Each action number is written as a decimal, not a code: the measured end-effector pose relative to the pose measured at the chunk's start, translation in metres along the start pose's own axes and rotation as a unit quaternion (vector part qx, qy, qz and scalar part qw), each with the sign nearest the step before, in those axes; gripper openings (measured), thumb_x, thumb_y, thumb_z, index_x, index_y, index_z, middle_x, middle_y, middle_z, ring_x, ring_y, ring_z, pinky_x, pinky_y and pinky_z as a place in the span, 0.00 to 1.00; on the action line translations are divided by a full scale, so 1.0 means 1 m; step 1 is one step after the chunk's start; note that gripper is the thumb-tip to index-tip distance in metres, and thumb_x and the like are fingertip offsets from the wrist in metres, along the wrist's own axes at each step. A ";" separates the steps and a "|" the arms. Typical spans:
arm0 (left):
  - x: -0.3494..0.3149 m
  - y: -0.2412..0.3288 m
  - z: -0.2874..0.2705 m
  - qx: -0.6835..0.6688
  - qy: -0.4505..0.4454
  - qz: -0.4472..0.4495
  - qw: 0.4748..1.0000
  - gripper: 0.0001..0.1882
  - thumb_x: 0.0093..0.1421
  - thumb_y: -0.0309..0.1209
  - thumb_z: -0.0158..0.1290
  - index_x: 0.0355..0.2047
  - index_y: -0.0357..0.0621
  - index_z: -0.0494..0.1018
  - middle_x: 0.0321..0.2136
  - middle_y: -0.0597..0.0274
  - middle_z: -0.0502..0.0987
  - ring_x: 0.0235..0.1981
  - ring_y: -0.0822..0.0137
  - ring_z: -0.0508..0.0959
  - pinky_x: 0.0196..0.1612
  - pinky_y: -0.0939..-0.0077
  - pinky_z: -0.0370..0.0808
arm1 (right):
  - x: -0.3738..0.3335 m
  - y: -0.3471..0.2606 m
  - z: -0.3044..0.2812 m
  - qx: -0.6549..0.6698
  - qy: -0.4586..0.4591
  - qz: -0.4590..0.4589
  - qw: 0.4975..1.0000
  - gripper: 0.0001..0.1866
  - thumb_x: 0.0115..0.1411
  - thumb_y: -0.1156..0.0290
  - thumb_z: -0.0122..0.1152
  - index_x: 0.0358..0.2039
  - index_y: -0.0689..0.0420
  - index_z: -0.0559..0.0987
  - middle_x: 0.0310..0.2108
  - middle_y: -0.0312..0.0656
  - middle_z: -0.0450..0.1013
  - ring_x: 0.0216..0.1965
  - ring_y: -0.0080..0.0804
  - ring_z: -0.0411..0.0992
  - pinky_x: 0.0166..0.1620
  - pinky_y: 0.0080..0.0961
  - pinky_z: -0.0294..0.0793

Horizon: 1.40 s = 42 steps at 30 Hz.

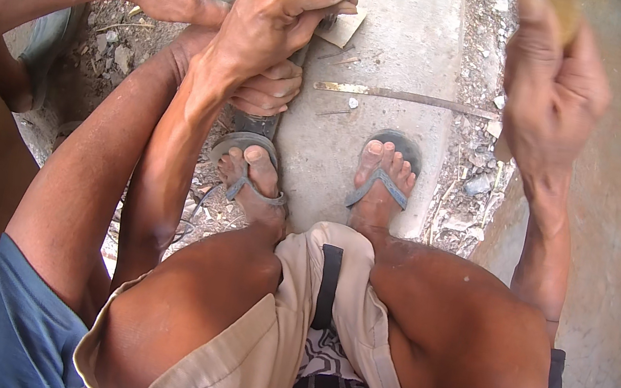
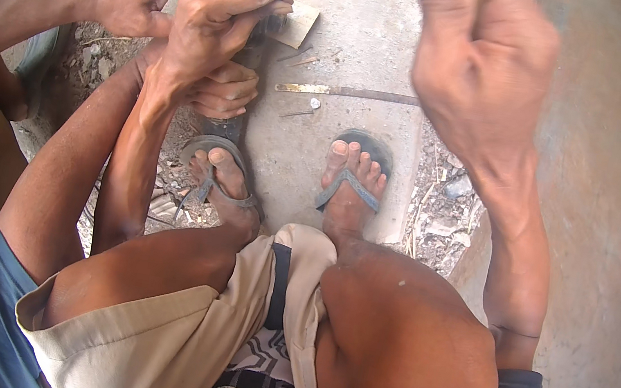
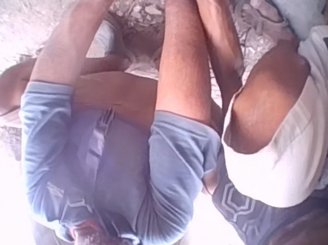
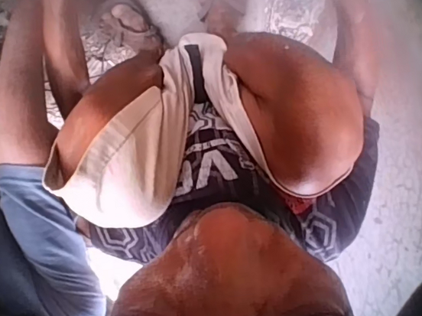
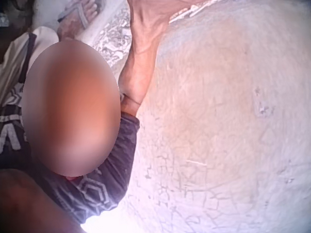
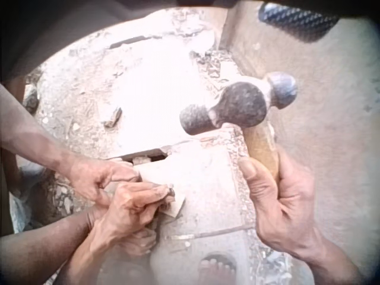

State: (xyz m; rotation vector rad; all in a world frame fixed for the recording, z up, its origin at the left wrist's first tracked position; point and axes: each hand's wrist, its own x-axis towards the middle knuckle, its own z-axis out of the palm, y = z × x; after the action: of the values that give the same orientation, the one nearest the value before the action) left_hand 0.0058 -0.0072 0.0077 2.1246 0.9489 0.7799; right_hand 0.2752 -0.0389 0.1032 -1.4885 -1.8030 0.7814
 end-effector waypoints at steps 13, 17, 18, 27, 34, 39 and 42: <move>-0.002 -0.004 -0.001 0.011 -0.021 -0.008 1.000 0.10 0.60 0.17 0.60 0.41 0.40 0.85 0.30 0.55 0.85 0.29 0.58 0.86 0.32 0.69 0.81 | 0.003 -0.008 0.004 -0.035 -0.097 0.081 0.991 0.15 0.74 0.65 0.57 0.32 0.62 0.76 0.12 0.44 0.68 0.12 0.32 0.67 0.17 0.35 0.63; -0.004 -0.009 0.003 0.031 -0.030 0.021 0.999 0.10 0.59 0.17 0.60 0.39 0.40 0.84 0.28 0.53 0.83 0.27 0.58 0.84 0.30 0.67 0.79 | -0.006 0.006 0.007 -0.116 -0.149 0.062 0.980 0.15 0.76 0.62 0.55 0.41 0.59 0.83 0.16 0.30 0.68 0.15 0.15 0.61 0.17 0.22 0.56; -0.008 -0.007 0.001 0.019 -0.025 0.017 0.999 0.09 0.59 0.17 0.60 0.39 0.39 0.84 0.29 0.53 0.83 0.27 0.59 0.84 0.30 0.68 0.79 | -0.002 -0.002 0.009 -0.080 -0.044 0.029 0.995 0.15 0.76 0.62 0.56 0.41 0.60 0.83 0.17 0.28 0.67 0.17 0.13 0.61 0.19 0.20 0.56; 0.007 -0.003 -0.007 -0.012 0.028 0.050 0.998 0.07 0.61 0.15 0.59 0.39 0.32 0.82 0.31 0.57 0.84 0.31 0.64 0.86 0.32 0.74 0.80 | -0.004 -0.009 -0.005 -0.046 -0.005 0.059 0.997 0.13 0.75 0.63 0.59 0.43 0.61 0.83 0.22 0.24 0.67 0.24 0.12 0.59 0.26 0.17 0.58; 0.005 -0.006 -0.005 -0.021 0.009 0.040 0.999 0.08 0.62 0.14 0.57 0.41 0.34 0.82 0.33 0.57 0.85 0.34 0.63 0.87 0.36 0.74 0.83 | -0.010 -0.007 0.001 -0.055 -0.038 0.088 0.994 0.15 0.75 0.61 0.60 0.38 0.61 0.82 0.20 0.26 0.64 0.22 0.13 0.58 0.24 0.19 0.57; 0.006 -0.006 -0.005 -0.015 0.004 0.040 0.999 0.09 0.62 0.15 0.58 0.41 0.34 0.83 0.34 0.57 0.86 0.34 0.62 0.87 0.35 0.74 0.83 | -0.011 -0.001 0.004 -0.061 -0.055 0.071 0.994 0.15 0.75 0.61 0.59 0.38 0.60 0.82 0.19 0.28 0.65 0.21 0.13 0.58 0.23 0.20 0.56; 0.005 -0.005 -0.004 -0.021 0.004 0.035 0.999 0.09 0.62 0.15 0.58 0.41 0.34 0.83 0.34 0.56 0.86 0.35 0.62 0.87 0.36 0.73 0.83 | -0.009 -0.009 0.009 -0.062 -0.045 0.083 0.994 0.15 0.75 0.61 0.59 0.38 0.60 0.83 0.19 0.28 0.66 0.20 0.13 0.59 0.22 0.20 0.56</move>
State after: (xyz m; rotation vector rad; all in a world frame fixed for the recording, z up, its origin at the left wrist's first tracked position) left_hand 0.0034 0.0008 0.0075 2.1291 0.8602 0.8370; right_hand 0.2640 -0.0495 0.1045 -1.7266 -1.8391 0.8434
